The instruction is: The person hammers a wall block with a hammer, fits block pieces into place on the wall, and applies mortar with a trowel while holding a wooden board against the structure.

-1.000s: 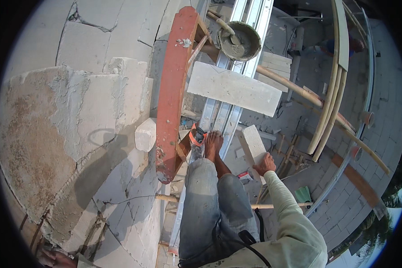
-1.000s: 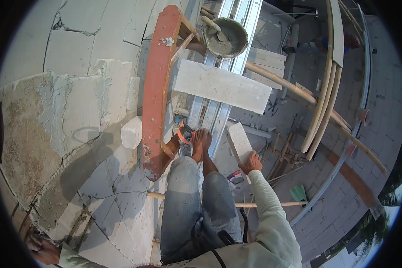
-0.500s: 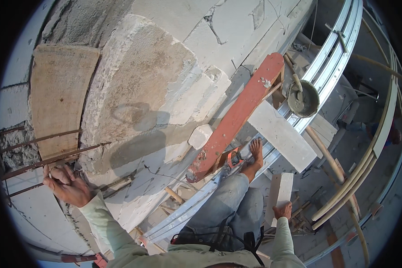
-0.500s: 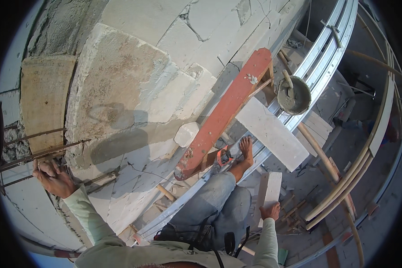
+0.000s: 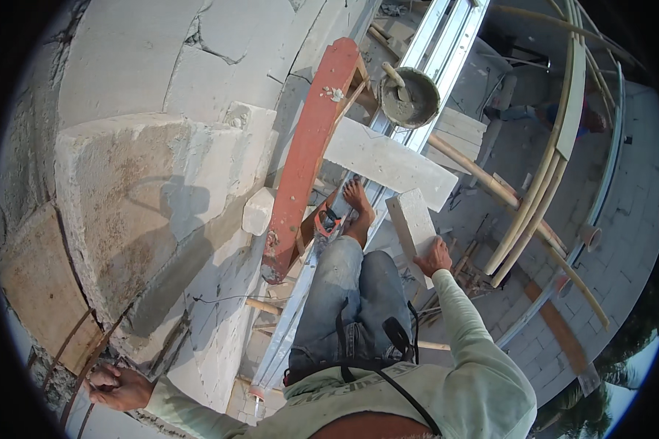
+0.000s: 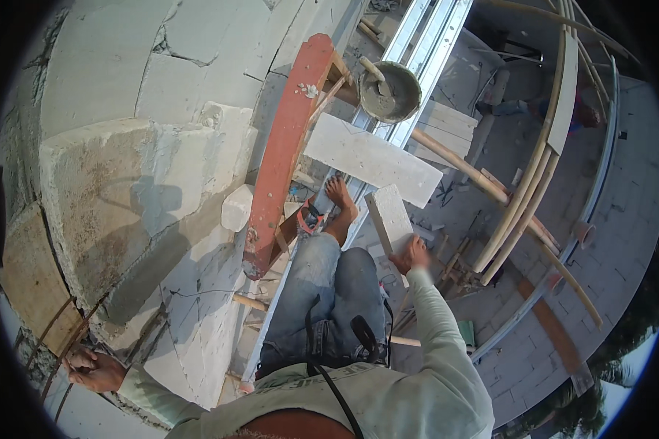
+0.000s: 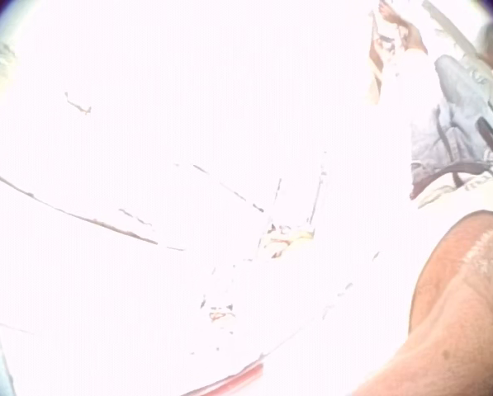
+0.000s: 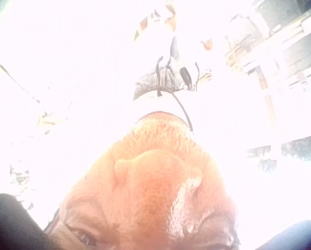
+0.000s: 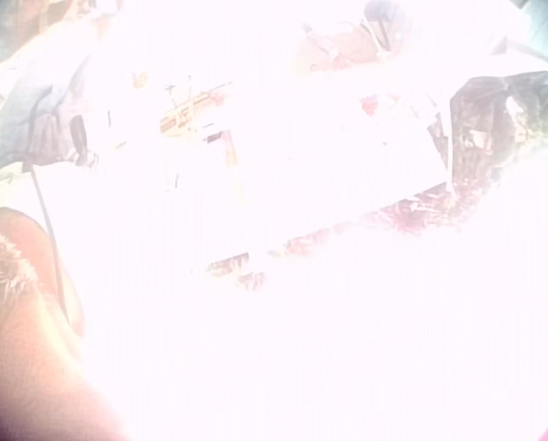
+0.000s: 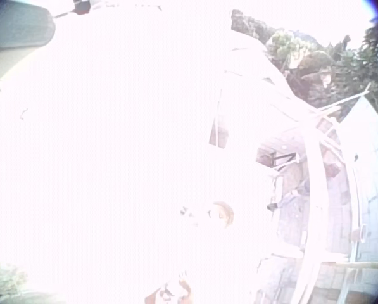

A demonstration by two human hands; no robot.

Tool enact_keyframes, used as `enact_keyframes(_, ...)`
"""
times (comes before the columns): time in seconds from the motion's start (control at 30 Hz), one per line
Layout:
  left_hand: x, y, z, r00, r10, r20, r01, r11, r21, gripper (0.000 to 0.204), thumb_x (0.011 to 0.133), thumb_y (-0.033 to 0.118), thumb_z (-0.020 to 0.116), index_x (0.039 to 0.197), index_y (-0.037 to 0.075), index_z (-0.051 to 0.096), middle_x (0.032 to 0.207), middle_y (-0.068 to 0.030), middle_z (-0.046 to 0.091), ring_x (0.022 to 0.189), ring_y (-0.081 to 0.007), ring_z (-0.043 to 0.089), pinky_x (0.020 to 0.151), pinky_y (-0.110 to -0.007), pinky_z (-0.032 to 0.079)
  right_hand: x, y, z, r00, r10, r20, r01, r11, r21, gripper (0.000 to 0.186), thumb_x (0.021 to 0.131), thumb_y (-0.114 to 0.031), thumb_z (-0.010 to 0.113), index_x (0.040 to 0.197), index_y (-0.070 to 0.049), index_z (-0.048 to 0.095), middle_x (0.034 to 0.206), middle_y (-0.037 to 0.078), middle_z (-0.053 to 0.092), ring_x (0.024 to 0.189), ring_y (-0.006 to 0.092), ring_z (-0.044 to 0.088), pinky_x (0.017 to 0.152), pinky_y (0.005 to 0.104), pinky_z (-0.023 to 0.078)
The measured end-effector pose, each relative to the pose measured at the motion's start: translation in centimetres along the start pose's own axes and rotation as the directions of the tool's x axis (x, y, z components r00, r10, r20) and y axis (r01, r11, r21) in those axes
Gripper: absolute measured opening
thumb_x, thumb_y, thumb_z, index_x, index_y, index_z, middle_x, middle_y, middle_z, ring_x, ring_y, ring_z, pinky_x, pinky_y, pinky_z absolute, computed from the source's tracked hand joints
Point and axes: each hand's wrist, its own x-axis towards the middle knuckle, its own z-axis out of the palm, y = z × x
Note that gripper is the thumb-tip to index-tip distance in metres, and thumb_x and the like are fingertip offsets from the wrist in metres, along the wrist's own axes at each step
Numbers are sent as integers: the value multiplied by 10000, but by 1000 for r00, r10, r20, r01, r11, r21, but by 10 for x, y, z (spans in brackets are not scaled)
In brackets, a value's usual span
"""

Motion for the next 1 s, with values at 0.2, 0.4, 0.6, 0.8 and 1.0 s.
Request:
enact_keyframes(0.2,0,-1,-3,997,-62,36,63,998,-12,468,930,430,523,1035,-26,504,641,4,321,593,-137,323,592,-291,307,-13,1,-59,999,32,1,-32,999,14,944,592,-394,786,1308,8,320,1252,217,480,1162,379,506,940,449,469)
enact_keyframes(0.4,2,-8,-11,985,-76,-153,98,985,141,546,933,459,510,1092,-63,499,671,-32,441,601,-149,393,598,-285,362,-42,23,-106,993,106,-51,-105,994,23,978,600,-389,795,1334,24,298,1292,233,464,1178,378,511,975,424,447)
enact_keyframes(0.6,-2,-4,-12,989,-145,7,144,988,56,618,917,505,517,1125,-76,493,698,-54,482,612,-158,415,587,-298,373,-71,49,-142,967,242,-78,-237,969,63,909,602,-415,794,1258,22,341,1250,236,499,1147,388,536,968,435,449)
enact_keyframes(0.8,-6,-31,-36,982,-40,183,-23,943,331,595,974,520,397,1164,-37,486,746,-60,505,670,-163,452,639,-294,418,-116,66,-151,943,326,-64,-318,942,108,935,627,-457,773,1260,68,328,1241,277,507,1146,407,542,978,432,451)
enact_keyframes(1.0,-16,29,14,998,-38,58,3,859,513,556,1018,462,301,1128,-27,540,745,-32,506,642,-139,409,635,-255,396,-140,83,-148,921,381,-75,-364,914,177,848,652,-453,771,1181,75,370,1136,273,582,1139,391,556,965,443,455)
